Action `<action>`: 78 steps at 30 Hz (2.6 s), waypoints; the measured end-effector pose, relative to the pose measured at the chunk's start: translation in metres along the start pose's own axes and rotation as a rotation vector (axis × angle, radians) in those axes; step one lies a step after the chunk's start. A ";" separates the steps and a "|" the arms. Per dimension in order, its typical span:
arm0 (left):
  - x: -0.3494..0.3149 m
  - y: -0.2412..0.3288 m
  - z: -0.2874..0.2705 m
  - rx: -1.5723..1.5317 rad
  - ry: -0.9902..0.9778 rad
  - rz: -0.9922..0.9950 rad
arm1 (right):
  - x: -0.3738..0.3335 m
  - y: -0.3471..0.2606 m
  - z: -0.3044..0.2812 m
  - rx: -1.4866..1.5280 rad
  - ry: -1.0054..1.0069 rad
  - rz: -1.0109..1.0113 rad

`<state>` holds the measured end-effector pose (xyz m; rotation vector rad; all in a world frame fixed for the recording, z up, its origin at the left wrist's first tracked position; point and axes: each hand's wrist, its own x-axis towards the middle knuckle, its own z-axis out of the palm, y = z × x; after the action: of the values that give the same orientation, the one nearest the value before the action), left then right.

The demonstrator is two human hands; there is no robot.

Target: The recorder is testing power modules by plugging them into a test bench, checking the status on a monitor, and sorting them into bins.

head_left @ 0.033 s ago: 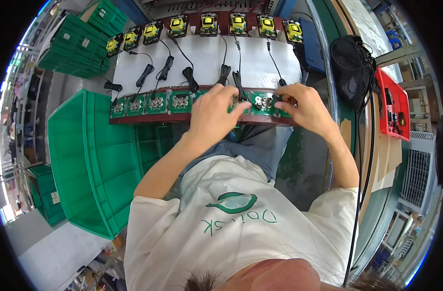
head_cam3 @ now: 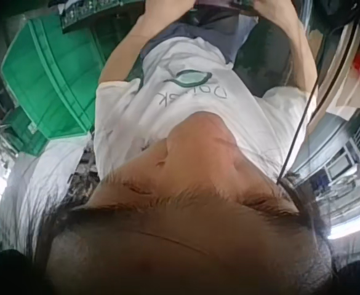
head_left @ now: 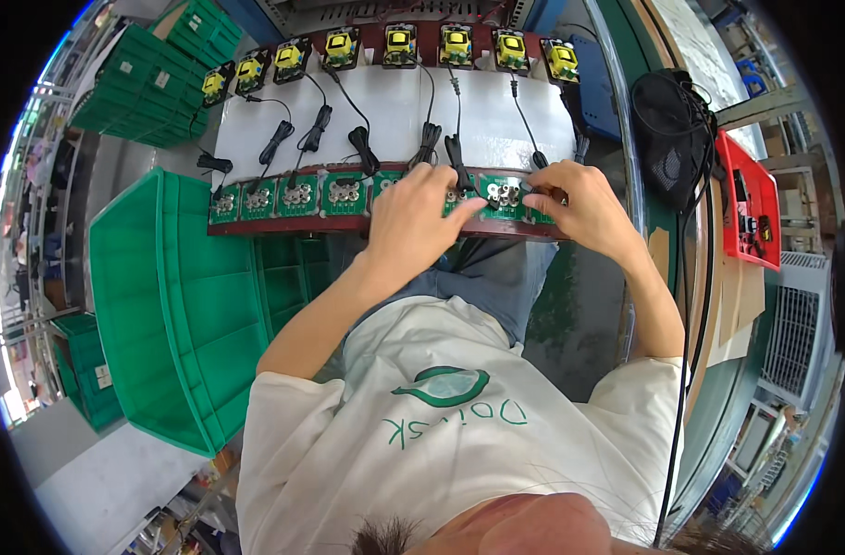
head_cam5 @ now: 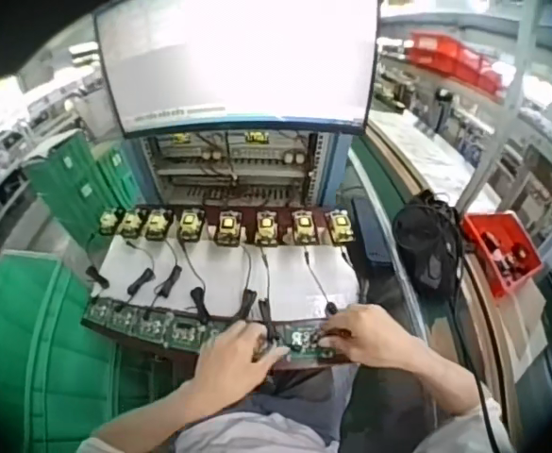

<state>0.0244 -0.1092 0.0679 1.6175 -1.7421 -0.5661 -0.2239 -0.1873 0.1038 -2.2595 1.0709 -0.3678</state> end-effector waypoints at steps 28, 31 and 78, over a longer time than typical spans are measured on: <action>0.048 -0.020 -0.026 -0.844 -0.200 -0.348 | 0.022 -0.014 0.025 -0.793 -0.051 -0.424; 0.046 -0.016 -0.028 -0.911 -0.222 -0.323 | 0.021 -0.047 0.029 -0.251 0.023 -0.246; -0.102 -0.057 -0.044 -0.310 0.437 -0.156 | 0.106 -0.074 0.095 -0.417 -0.055 -0.742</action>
<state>0.0949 -0.0104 0.0373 1.5231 -1.1571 -0.4826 -0.0666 -0.1943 0.0751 -2.9778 0.2440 -0.3949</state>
